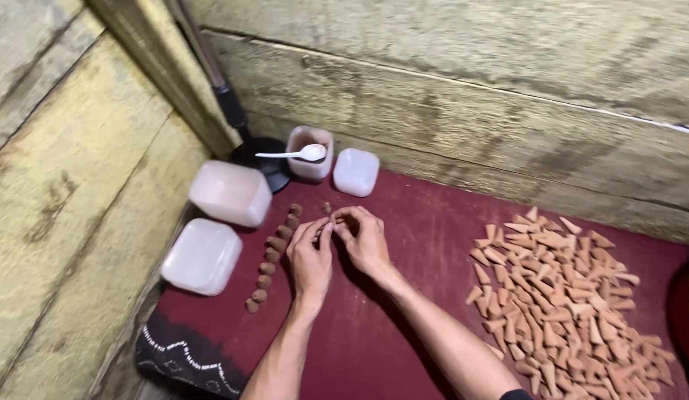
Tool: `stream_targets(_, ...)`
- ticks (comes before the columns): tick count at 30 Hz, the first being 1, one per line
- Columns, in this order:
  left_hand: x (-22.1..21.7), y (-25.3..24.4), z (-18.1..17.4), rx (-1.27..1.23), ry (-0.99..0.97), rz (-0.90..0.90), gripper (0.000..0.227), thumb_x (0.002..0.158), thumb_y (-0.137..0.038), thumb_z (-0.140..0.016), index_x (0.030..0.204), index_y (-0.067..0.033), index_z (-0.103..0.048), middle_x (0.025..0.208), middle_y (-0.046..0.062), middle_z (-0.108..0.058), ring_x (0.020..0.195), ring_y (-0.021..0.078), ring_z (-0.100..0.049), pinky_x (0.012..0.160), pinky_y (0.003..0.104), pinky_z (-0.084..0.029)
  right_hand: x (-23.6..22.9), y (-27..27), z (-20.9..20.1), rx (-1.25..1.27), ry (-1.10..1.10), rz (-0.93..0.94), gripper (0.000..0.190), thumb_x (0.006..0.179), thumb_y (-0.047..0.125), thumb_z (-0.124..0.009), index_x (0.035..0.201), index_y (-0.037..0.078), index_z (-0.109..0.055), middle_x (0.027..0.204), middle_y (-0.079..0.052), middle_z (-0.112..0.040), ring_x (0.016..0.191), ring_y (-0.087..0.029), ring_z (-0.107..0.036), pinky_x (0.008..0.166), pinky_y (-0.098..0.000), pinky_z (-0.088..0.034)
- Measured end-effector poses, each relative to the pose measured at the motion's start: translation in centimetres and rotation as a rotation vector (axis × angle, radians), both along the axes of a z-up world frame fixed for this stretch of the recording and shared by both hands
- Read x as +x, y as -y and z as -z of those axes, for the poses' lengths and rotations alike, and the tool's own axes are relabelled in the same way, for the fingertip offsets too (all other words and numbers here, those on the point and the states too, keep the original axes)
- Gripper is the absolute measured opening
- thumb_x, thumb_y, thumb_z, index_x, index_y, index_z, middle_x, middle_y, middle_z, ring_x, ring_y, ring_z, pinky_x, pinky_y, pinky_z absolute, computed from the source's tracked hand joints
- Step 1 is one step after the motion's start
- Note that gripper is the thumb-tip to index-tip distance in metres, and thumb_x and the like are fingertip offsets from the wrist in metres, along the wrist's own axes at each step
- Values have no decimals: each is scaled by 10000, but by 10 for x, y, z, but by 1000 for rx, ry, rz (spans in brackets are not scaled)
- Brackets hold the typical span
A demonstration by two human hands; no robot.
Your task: Sorting and lining up incense cones on a table for inspection or packaging.
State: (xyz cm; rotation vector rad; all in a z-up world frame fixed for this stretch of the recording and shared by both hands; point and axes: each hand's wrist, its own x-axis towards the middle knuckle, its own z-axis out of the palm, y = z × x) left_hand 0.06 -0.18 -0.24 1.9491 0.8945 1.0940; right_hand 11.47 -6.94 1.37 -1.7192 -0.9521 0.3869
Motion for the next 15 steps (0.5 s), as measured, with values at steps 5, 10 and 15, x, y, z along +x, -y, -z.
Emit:
stream_targets(5, 0, -9, 1, -4, -3, -101, 145, 941, -123, -731, 1054, -56, -792, 956, 131, -759, 915, 303, -754, 762, 350, -611, -9, -19, 0, 3, 61, 21, 208, 825, 10, -786, 1017, 88, -781, 896, -120, -745, 890, -304, -752, 817, -415, -597)
stream_targets(10, 5, -13, 15, -32, -33, -128, 138, 937, -105, -718, 1043, -60, -793, 946, 136, -771, 907, 310, -759, 761, 358, -614, -14, -25, 9, -5, 77, 77, 178, 834, 32, -785, 1001, 95, -783, 863, -125, -748, 871, -317, -747, 801, -414, -584)
stream_targets(15, 11, -14, 24, -42, -56, -130, 197, 902, -72, -700, 1071, -81, -803, 971, 103, -771, 896, 274, -754, 709, 309, -611, -18, -30, 17, 34, 43, 179, 181, 807, 24, -797, 966, 110, -783, 794, -102, -733, 763, -256, -738, 711, -357, -582)
